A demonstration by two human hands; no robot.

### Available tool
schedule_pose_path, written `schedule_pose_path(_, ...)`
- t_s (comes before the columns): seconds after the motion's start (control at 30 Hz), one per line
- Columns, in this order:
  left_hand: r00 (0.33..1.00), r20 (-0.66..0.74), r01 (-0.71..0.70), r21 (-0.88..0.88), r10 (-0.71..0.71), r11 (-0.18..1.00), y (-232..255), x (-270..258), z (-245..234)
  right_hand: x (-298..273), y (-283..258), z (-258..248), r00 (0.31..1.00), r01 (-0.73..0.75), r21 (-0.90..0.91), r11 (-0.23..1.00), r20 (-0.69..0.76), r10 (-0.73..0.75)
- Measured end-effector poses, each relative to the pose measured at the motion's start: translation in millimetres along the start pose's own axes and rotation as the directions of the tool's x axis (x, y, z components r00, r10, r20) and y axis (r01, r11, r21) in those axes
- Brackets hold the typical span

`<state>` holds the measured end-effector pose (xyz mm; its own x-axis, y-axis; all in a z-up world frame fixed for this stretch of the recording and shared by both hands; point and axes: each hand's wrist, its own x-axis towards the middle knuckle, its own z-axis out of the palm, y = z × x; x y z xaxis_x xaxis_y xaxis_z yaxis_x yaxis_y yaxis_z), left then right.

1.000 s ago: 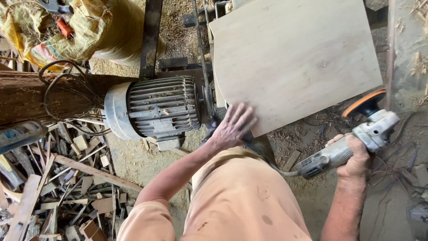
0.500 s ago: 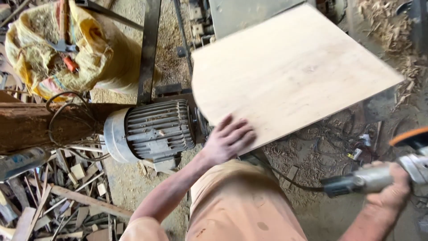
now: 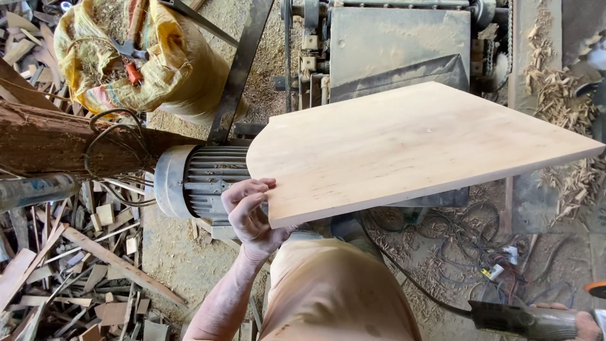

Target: The person applies a liquid from a squeeze bottle onto a wooden board and rubs it in with their hand. Then, using an angle grinder with a sanding disc, the person sands the surface of the board, moving the tool across the wood to smooth it.

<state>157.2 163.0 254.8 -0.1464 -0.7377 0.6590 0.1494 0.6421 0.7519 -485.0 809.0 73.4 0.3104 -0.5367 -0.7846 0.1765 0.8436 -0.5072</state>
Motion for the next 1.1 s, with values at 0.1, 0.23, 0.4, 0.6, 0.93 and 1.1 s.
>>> schedule_pose_path(0.1, 0.998, -0.033, -0.043, 0.050, 0.045, 0.998, 4, 7, 7, 25, -20, -9, 0.639, -0.347, 0.886, 0.306, -0.016, 0.769)
schedule_pose_path(0.23, 0.999, -0.042, -0.031, 0.036, 0.032, 0.999, 11, 9, 9, 27, -20, -27, 0.736, -0.391, 0.879, 0.272, 0.121, 0.666)
schedule_pose_path(0.4, 0.999, -0.047, 0.000, 0.057, 0.003, 0.998, 18, 8, 11, 38, -25, -48, 0.659, -0.213, 0.969, -0.123, 0.236, 0.715)
schedule_pose_path(0.6, 0.999, -0.038, 0.020, 0.078, -0.017, 0.997, 21, 12, 13, 36, -34, -60, 0.807, -0.391, 0.835, 0.388, 0.108, 0.581)
schedule_pose_path(0.93, 0.999, -0.037, 0.036, 0.090, -0.033, 0.995, 23, 12, 15, 51, -71, 23, 0.507, 0.336, 0.594, 0.730, -0.768, 0.391)
schedule_pose_path(1.1, 0.998, -0.046, 0.048, 0.111, -0.044, 0.993, 23, 8, 14, 62, -77, 75, 0.613, 0.380, 0.786, 0.488, -0.609, 0.504)
